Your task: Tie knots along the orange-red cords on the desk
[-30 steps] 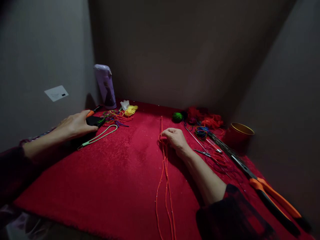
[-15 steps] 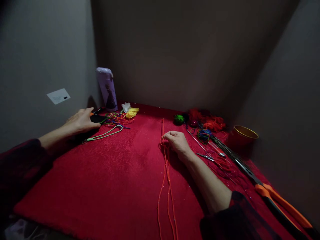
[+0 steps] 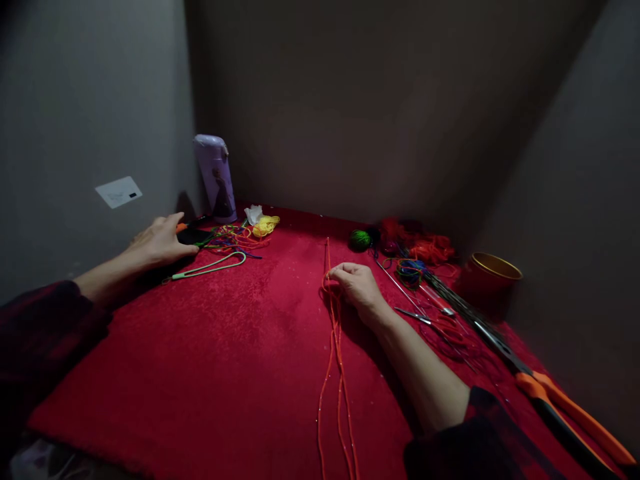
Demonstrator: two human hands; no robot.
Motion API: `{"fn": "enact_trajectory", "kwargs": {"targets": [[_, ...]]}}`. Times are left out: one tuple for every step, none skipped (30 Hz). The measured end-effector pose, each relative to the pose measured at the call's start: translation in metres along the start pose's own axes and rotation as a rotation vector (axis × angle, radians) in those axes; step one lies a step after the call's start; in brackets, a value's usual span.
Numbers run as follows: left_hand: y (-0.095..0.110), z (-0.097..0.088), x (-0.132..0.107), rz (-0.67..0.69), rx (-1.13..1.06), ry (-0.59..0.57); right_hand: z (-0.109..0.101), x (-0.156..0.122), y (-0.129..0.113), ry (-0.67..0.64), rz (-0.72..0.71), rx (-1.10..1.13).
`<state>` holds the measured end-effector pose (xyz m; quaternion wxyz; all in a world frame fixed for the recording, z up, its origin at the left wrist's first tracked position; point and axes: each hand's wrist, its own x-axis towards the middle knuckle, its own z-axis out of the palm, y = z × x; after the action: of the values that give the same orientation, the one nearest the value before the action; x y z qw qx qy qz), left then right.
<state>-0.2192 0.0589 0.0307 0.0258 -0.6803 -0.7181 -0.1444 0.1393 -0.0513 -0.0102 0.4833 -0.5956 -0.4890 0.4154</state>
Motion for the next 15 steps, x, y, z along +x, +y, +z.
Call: {"fn": "enact_trajectory", "kwargs": {"targets": [[-0.001,0.0,0.0,0.002,-0.001,0.004,0.0,0.0,0.0,0.002,0.002,0.0],[-0.002,0.001,0.0,0.007,-0.001,0.007,0.0,0.001,0.001,0.004,0.005,0.002],[-0.003,0.001,0.001,0.012,-0.001,0.007,0.0,0.001,0.001,0.002,0.008,0.005],[-0.005,0.001,0.001,0.017,0.0,0.008,0.001,0.001,0.001,0.002,0.011,0.007],[-0.006,0.001,0.002,0.02,0.001,0.008,0.001,0.001,0.002,0.002,0.014,0.008],[-0.007,0.001,0.002,0.023,0.002,0.007,0.0,0.001,0.002,0.001,0.017,0.007],[-0.009,0.001,0.003,0.025,0.004,0.005,0.0,0.001,0.002,0.001,0.021,0.007],[-0.009,0.001,0.003,0.026,0.005,0.004,0.0,0.001,0.002,0.002,0.023,0.007],[-0.01,0.001,0.003,0.025,0.005,0.003,0.0,0.001,0.002,0.002,0.024,0.007],[-0.011,0.0,0.003,0.025,0.006,0.001,-0.001,0.001,0.002,0.002,0.025,0.008],[-0.012,0.0,0.003,0.023,0.006,-0.001,-0.001,0.001,0.002,0.002,0.025,0.01],[-0.013,-0.001,0.003,0.023,0.005,-0.004,-0.001,0.001,0.002,0.002,0.024,0.011],[-0.014,-0.001,0.003,0.03,0.002,-0.01,-0.001,0.001,0.002,0.003,0.023,0.011],[-0.015,-0.003,0.004,0.043,-0.002,-0.017,-0.001,0.001,0.002,0.004,0.022,0.01],[-0.017,-0.004,0.003,0.059,-0.012,-0.027,-0.001,0.001,0.001,0.005,0.021,0.009]]}}
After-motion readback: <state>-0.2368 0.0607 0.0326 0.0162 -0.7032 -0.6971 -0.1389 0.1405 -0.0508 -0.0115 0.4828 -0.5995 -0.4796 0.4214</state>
